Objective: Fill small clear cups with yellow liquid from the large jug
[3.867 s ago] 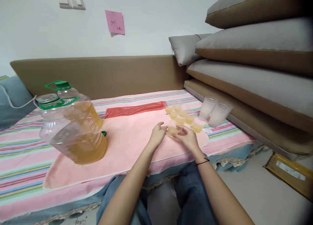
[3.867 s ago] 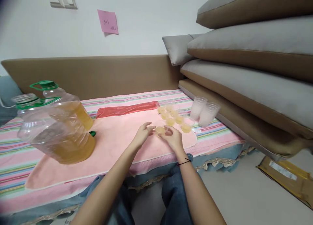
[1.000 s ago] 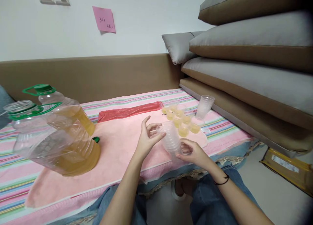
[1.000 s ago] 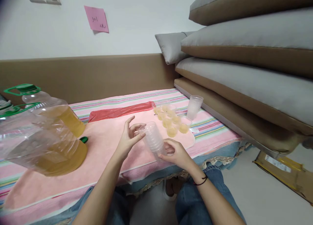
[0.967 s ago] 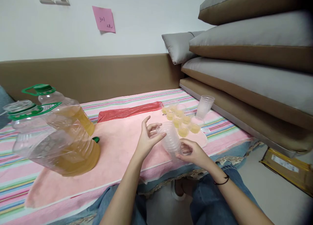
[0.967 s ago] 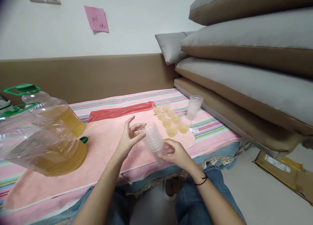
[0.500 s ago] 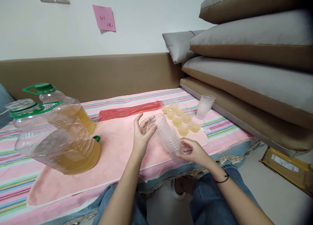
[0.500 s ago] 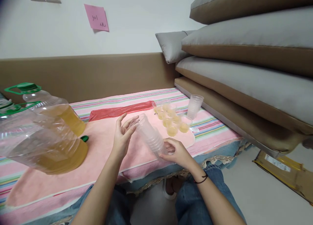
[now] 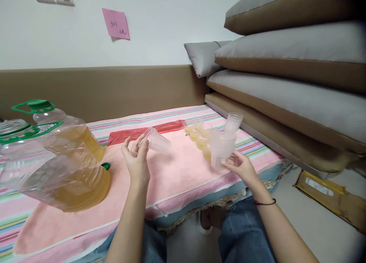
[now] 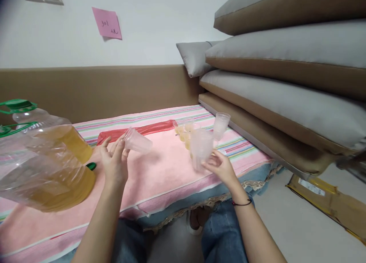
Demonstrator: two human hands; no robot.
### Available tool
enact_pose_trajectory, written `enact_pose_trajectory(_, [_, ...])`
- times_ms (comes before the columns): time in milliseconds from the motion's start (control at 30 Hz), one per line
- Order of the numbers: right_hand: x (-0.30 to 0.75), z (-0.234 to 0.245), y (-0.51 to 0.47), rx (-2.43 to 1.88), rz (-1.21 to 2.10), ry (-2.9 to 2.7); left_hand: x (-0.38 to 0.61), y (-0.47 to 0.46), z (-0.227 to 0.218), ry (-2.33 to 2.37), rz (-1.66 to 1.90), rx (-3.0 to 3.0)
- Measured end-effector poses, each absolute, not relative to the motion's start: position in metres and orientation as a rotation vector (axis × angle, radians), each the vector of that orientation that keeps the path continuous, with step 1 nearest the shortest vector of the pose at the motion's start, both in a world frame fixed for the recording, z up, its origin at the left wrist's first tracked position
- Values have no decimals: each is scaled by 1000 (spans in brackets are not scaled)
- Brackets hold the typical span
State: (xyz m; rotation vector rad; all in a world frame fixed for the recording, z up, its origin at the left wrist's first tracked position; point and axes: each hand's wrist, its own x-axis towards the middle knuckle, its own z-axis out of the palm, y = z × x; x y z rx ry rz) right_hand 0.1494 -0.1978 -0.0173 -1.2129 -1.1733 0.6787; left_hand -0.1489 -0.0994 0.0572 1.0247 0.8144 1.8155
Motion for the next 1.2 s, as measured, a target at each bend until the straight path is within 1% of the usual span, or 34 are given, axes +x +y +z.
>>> enact_pose_trajectory(167, [213,-15,-181,-1272,290,-840,-141,-101,53,886,1705,1032])
enact_pose_trajectory(267, [247,-28,-165,-1366,166,-696,-136,-102,52,895,1659,1044])
enact_pose_trajectory(500, [281,-67,-134,-1624,188,-637,-136,-101,53,904,1646,1048])
enact_pose_trajectory(667, [281,-76,-128,-1666,174,-662,-134,-103,53,892,1616,1043])
enact_pose_trajectory(800, [279,-65,-138,-1651,128,-683,-130,-105,51,850,1583,1051])
enact_pose_trajectory(900, [268,-43,-157,-1637,-14,-702,-125,-109,49,844,1526,1059])
enact_pose_trajectory(1000, [230,-17,-175,-1548,-144,-792,-118,-114,46,846,1424,1078])
enact_pose_trajectory(1033, [211,-10,-178,-1483,-128,-867,-115,-115,44,847,1391,1094])
enact_pose_trajectory(1067, [190,-4,-179,-1320,17,-993,-112,-117,43,848,1362,1115])
enact_pose_trajectory(1200, [107,1,-171,-1138,452,-1381,-102,-123,37,839,1278,1207])
